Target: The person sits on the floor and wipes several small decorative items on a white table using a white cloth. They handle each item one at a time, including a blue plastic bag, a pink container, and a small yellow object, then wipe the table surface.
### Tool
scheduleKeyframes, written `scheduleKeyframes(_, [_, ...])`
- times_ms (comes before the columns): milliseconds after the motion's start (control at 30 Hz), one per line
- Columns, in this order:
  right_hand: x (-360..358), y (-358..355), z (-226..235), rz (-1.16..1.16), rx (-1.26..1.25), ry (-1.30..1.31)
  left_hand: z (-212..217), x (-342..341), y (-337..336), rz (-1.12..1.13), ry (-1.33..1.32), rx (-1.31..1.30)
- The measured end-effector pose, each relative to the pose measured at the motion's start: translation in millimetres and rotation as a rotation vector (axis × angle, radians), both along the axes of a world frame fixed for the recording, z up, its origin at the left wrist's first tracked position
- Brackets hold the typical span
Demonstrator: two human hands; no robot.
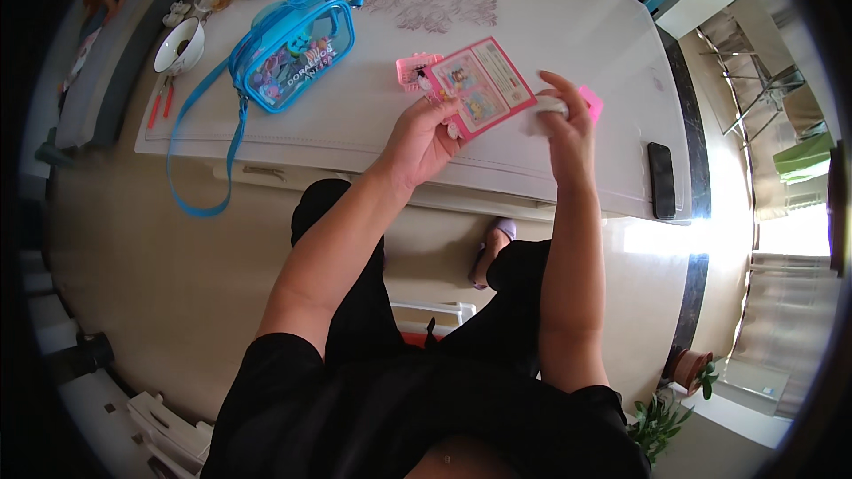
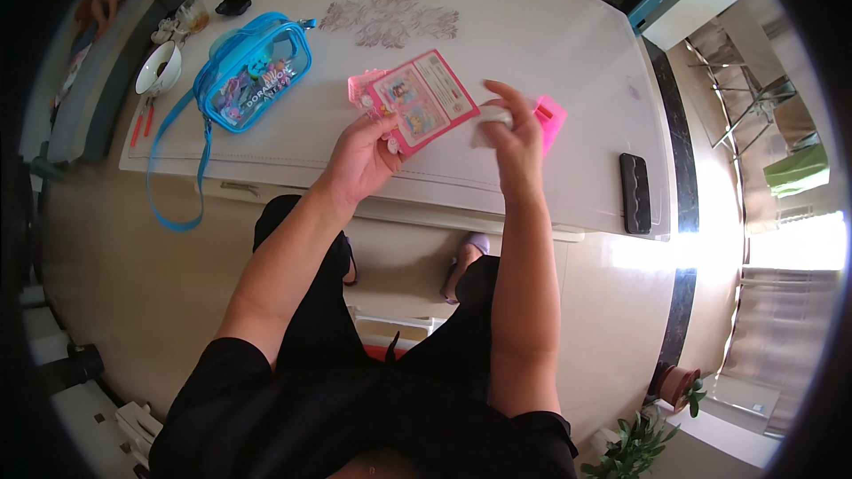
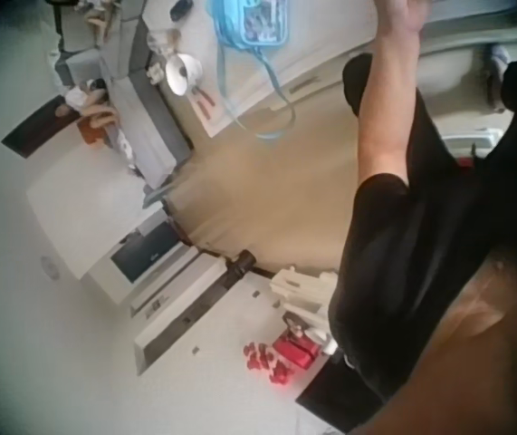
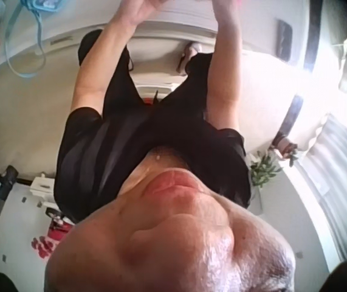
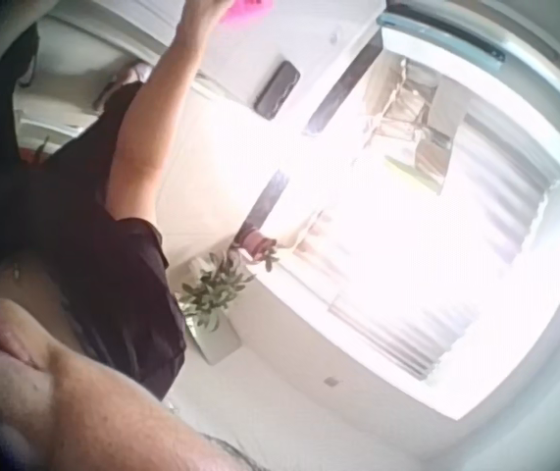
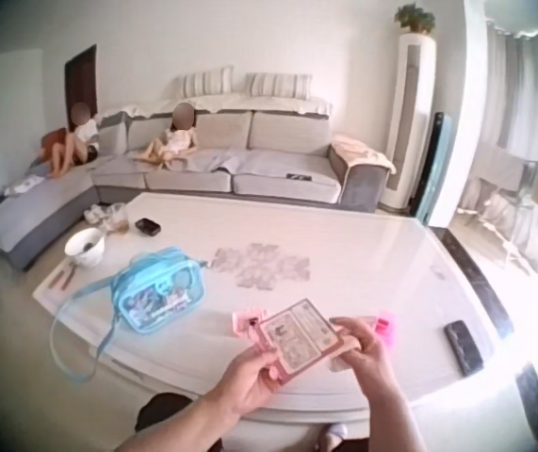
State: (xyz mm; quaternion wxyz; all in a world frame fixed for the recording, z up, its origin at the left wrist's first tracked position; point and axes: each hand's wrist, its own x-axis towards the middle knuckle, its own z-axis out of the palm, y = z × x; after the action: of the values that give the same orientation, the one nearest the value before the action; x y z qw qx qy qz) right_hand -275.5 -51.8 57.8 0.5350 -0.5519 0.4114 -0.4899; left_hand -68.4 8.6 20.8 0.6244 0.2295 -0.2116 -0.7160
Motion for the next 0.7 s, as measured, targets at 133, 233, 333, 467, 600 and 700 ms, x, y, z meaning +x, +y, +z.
scheduleKeyframes(133, [5,-2,-5,-0.175,-0.242,0.162,-7,1,-12,0.070,0.025,-0.016])
scheduleKeyframes(233, [37,18,-10,0.116,-0.402,0.423,-6,-11,-15,0.068,0.112,0.030])
scheduleKeyframes(333, [60,32,-14,0.109,-0.605,0.697,-4,-15,-13,0.009,0.171,0.099])
scheduleKeyframes(467, [58,12,-19,-0.052,-0.754,0.679,-9,-14,-14,-0.012,0.243,0.099])
scheduleKeyframes(600, [36,-14,-18,-0.242,-0.671,0.718,-3,-18,-10,-0.035,0.222,0.100])
scheduleKeyframes(700, [11,-34,-26,-0.483,-0.592,0.746,-4,-21,-7,-0.028,0.152,0.029])
